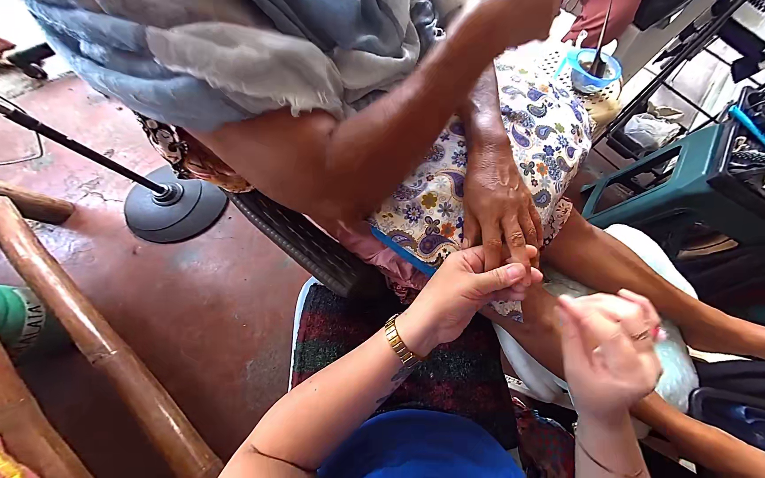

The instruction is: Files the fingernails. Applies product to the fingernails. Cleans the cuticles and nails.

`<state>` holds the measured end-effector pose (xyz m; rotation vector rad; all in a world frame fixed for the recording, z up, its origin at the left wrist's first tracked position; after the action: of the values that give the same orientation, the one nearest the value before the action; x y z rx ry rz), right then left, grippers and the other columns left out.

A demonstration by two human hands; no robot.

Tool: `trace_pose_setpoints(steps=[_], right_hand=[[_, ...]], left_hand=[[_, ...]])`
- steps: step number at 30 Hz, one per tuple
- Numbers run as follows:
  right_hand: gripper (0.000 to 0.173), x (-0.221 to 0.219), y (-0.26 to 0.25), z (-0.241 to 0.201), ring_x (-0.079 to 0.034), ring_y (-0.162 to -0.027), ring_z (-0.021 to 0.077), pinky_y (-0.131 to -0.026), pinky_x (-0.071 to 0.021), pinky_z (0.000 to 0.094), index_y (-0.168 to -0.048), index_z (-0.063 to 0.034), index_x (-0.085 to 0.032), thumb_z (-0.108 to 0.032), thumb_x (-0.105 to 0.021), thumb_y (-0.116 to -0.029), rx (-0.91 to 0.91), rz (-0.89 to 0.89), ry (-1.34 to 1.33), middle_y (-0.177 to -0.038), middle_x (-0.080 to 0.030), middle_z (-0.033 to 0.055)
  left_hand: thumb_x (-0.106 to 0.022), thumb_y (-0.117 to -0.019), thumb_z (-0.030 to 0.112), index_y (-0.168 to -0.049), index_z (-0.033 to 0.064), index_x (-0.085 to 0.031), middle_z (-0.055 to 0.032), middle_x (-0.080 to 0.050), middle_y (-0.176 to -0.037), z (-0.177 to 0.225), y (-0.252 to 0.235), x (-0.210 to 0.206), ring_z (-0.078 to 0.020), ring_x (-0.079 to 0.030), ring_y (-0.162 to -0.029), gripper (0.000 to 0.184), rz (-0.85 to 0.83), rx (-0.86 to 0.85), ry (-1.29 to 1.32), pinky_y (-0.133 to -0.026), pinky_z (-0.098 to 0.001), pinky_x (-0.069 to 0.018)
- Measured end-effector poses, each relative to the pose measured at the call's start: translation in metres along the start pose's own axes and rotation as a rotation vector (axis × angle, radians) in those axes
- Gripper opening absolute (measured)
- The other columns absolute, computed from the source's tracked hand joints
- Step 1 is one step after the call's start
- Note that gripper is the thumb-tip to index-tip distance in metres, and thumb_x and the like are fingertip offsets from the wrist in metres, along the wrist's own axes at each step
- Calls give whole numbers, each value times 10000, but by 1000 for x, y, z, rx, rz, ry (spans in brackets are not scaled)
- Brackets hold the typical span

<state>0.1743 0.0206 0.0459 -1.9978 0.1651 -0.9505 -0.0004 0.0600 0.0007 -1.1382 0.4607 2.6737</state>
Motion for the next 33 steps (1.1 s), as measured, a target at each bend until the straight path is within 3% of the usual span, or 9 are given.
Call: trace_pose_setpoints(steps=[4, 5, 9, 12, 15, 19, 24, 28, 33], right_hand=[[145, 21, 20, 29, -634, -844, 186, -858, -482, 281, -967, 54, -767, -73, -703, -941, -142, 159, 236, -822, -679, 152], [144, 28, 22, 36, -631, -841, 142, -824, -497, 214, -971, 60, -771, -64, -709, -930, -182, 200, 250, -822, -673, 135], [110, 13, 26, 2, -653, -902, 135, -989, -464, 323, -996, -87, -753, -139, -657, -991, -17, 76, 182, -895, -683, 64], [126, 13, 25, 22, -626, -813, 221, -838, -469, 333, -968, -32, -794, -102, -691, -949, -113, 101, 319, -800, -668, 124], [133, 30, 24, 45, -600, -761, 162, -747, -463, 234, -965, 28, -798, -76, -732, -913, -243, 217, 322, -748, -650, 129], [125, 10, 25, 5, -621, -831, 130, -945, -445, 297, -992, -81, -772, -139, -662, -984, -62, 105, 191, -818, -652, 63], [120, 27, 29, 45, -604, -754, 195, -777, -449, 289, -952, -5, -807, -92, -736, -910, -236, 208, 369, -731, -648, 127], [132, 15, 27, 15, -622, -826, 138, -961, -428, 310, -972, -71, -783, -138, -669, -980, -103, 147, 217, -805, -657, 73], [113, 15, 22, 41, -600, -766, 183, -857, -400, 331, -924, -59, -819, -112, -720, -934, -158, 230, 328, -729, -652, 114]], left_hand=[[-576, -944, -122, -1138, -73, -662, -129, -751, -961, -6, -2, -2, -161, -739, -853, 217, 8, -15, 37, -866, -296, -604], [-581, -935, -131, -1128, -71, -666, -128, -752, -967, -8, -2, -3, -162, -742, -863, 219, 11, -21, 37, -871, -297, -604], [-587, -927, -144, -1110, -68, -653, -139, -746, -977, -11, -5, -6, -172, -740, -876, 209, 50, -47, 46, -879, -300, -601], [-600, -927, -138, -1117, -77, -646, -143, -746, -966, -11, -8, -7, -174, -742, -856, 204, 99, -56, 38, -855, -296, -608], [-600, -933, -128, -1114, -72, -654, -144, -755, -972, -14, -10, -8, -174, -749, -865, 197, 98, -53, 18, -859, -291, -606], [-598, -926, -143, -1061, -74, -665, -142, -758, -946, -16, -11, -10, -174, -752, -859, 167, 131, -47, 22, -849, -291, -612], [-622, -907, -150, -1028, -74, -679, -143, -756, -921, -17, -11, -10, -175, -752, -825, 154, 163, -60, 9, -824, -293, -620], [-632, -901, -151, -1013, -71, -678, -143, -754, -913, -18, -13, -14, -179, -754, -828, 145, 168, -91, 36, -824, -298, -624], [-647, -892, -147, -1019, -64, -682, -135, -747, -906, -21, -18, -13, -167, -743, -798, 156, 182, -147, 11, -796, -290, -624]])
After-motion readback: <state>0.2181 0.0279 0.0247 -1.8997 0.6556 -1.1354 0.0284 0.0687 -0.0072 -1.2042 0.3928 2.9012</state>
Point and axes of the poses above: each hand's wrist, its own y-axis away from the middle knuckle, its own x-axis out of the back of the hand, z = x × y, the point moved 7 cm from there along -y, towards the middle knuckle
